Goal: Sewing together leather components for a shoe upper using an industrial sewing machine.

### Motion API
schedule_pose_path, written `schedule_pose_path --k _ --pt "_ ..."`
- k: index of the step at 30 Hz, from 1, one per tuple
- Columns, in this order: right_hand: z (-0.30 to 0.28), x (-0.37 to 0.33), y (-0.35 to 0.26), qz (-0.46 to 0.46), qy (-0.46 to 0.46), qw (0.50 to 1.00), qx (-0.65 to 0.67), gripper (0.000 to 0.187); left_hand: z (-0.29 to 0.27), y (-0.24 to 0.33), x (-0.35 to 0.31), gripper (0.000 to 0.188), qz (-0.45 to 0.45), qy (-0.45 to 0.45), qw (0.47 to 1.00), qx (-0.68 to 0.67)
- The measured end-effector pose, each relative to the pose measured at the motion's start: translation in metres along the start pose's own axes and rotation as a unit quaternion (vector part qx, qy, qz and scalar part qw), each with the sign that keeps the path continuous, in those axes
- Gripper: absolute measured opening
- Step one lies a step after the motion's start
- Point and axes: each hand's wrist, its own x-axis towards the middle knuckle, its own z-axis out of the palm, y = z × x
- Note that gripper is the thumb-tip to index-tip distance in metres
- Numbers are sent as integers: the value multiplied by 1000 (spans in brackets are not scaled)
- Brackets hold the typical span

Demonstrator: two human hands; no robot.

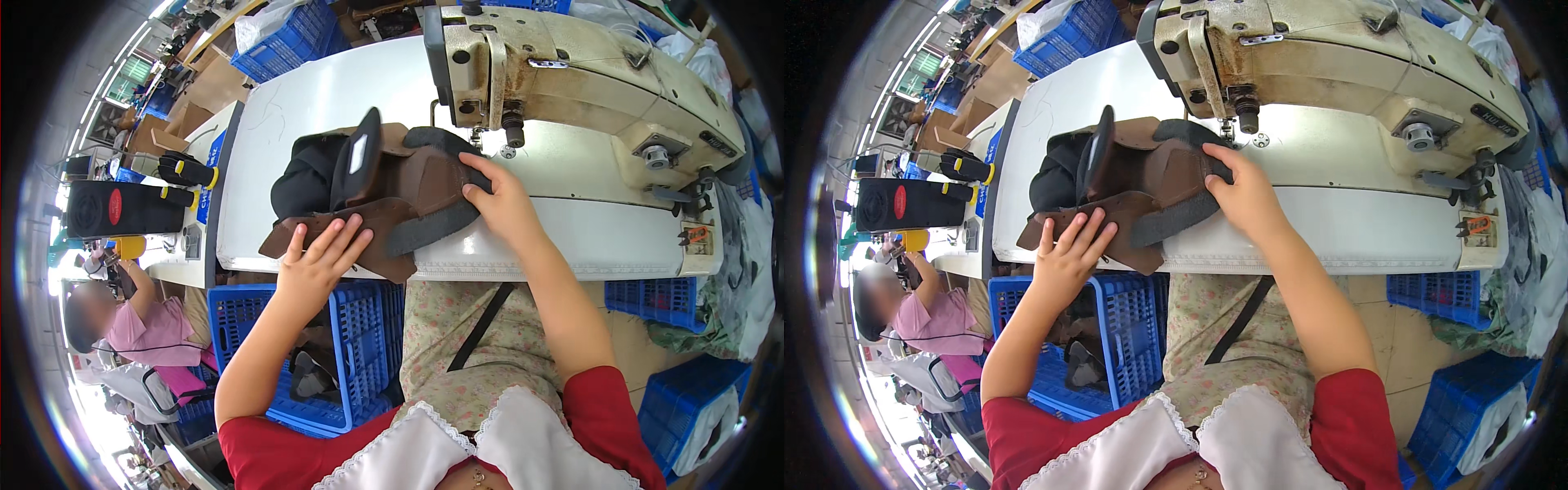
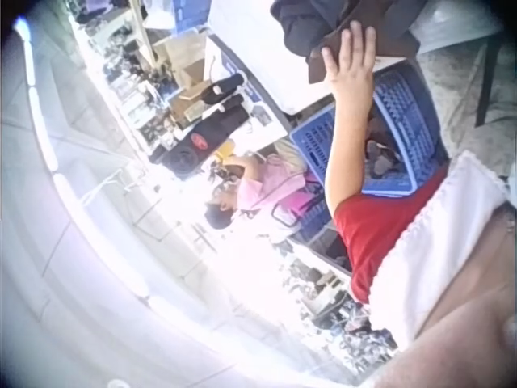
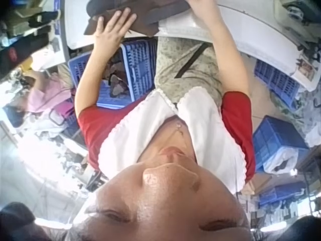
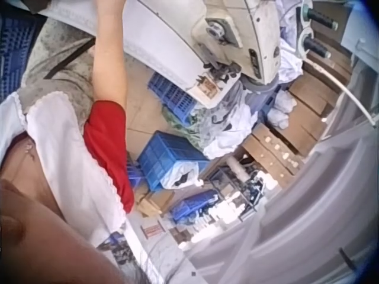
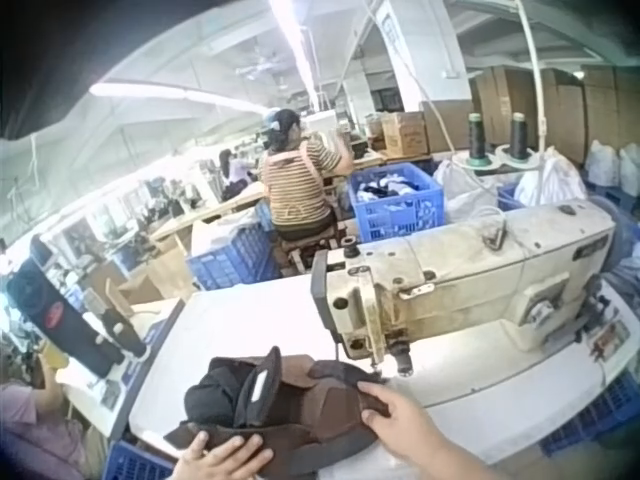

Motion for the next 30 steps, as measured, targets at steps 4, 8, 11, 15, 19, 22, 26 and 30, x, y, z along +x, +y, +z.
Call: schedule_pose_path --k 4,8,11,15,19,22,26,30 --pt "-6 6 4 11 -14 1000 -15 49 11 2 10 54 -21 101 993 61" --pt "-4 2 1 -64 62 995 -55 51 -14 -4 34 49 18 96 995 3" --pt "23 -23 -5 -65 48 983 165 53 -22 -5 43 45 22 65 997 -17" --pt "47 -39 7 -49 12 979 199 55 -37 -4 46 46 30 44 998 -39" --pt "64 -35 -10 3 14 998 65 55 -42 6 40 47 48 35 997 -42" --pt "72 -24 -12 -45 21 999 22 55 -43 7 34 46 39 31 998 -45" --pt "73 -20 -33 -59 -1 998 17 53 -47 11 24 47 5 22 997 -74" --pt "63 -10 -25 -144 -28 989 -12 54 -50 23 22 51 29 5 993 -117"
